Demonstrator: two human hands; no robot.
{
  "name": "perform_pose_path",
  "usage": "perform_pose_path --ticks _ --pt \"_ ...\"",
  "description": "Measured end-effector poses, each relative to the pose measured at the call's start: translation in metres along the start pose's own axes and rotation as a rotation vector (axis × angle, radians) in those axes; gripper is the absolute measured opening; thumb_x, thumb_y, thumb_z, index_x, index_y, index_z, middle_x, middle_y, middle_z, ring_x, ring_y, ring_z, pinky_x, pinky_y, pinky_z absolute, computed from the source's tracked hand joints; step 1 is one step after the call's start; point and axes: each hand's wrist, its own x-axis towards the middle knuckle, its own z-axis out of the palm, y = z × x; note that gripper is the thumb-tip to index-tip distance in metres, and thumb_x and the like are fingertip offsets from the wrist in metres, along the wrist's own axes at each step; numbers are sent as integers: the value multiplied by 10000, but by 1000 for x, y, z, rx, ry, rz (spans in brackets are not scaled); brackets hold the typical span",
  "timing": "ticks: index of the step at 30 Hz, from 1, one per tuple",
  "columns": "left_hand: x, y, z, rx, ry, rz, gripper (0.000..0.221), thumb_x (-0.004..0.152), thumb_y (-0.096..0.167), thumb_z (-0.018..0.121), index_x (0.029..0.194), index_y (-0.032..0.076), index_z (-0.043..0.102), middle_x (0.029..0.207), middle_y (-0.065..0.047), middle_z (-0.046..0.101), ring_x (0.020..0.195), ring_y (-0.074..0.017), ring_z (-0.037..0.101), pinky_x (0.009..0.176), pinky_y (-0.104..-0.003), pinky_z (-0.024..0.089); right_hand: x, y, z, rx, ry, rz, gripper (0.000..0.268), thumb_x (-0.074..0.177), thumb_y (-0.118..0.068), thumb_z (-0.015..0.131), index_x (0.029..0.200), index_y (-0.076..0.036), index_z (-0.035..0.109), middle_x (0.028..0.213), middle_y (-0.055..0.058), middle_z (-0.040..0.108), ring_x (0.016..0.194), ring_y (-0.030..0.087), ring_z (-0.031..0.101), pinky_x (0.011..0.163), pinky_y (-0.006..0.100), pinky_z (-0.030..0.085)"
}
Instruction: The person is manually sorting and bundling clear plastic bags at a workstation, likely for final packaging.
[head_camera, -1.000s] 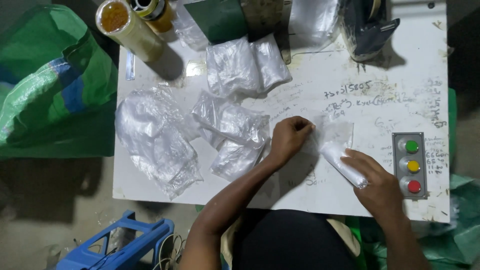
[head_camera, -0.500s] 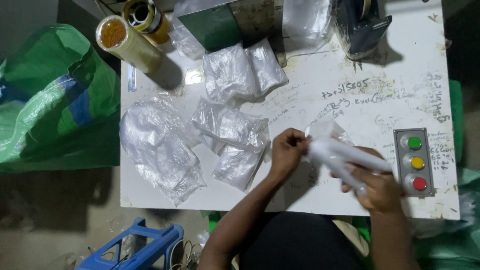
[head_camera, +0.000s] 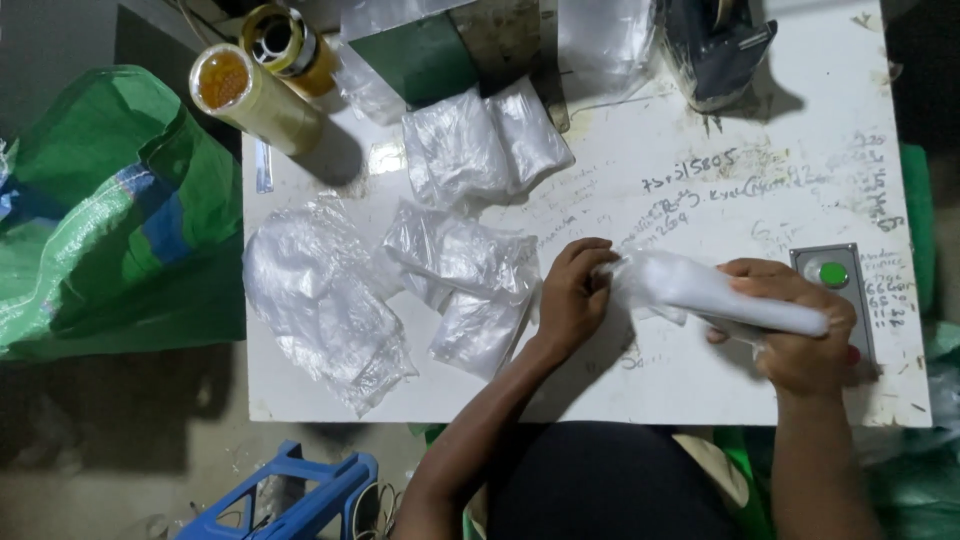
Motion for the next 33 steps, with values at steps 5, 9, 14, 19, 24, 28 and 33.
perform_pose_path --ticks 5,9,14,19,24,28,33 --pt "-4 16 2 -254 -8 -114 265 893 -94 664 1027 104 551 1117 -135 640 901 -344 647 663 -382 538 -7 8 12 315 -147 25 558 487 119 718 1039 160 642 1275 477 576 798 585 736 447 637 656" --pt "-6 0 0 -159 87 -91 325 872 -25 654 1112 125 493 1029 -136 598 928 -377 677 721 -428 543 11 -39 71 -527 -399 -57 510 727 237 600 1123 -28 783 1249 255 728 1089 487 700 771 547 628" --pt "-14 -41 2 492 50 393 204 799 -82 728 897 66 627 1079 -145 671 898 -299 661 734 -358 556 7 -27 64 -888 -379 52 475 805 184 618 1171 -76 773 1268 176 734 1129 416 697 895 500 601" --pt "-12 5 15 458 16 665 183 911 -79 622 1059 -18 710 1261 -256 675 843 -350 656 659 -394 526 -3 4 66 -830 -127 36 372 900 124 648 1169 -104 768 1278 114 727 1166 314 692 968 423 563" --pt "-20 55 28 160 133 450 173 898 -85 615 1028 29 628 1224 -193 580 788 -313 628 579 -339 505 -11 71 26 240 191 615 338 910 -20 603 1229 -79 697 1078 129 729 877 179 700 744 245 551" --pt "-33 36 44 -298 239 -245 237 803 -92 638 929 78 531 1026 -74 507 735 -223 622 535 -261 507 -9 58 40 551 357 814 189 889 -60 592 1021 -118 713 859 39 684 621 69 580 507 121 432" --pt "-24 61 19 -430 155 -317 175 810 -44 777 792 -16 605 903 -128 554 725 -314 692 489 -313 545 -16 28 57 -612 203 -299 170 1068 -50 640 1102 -46 807 1178 204 725 1019 326 718 829 342 557"
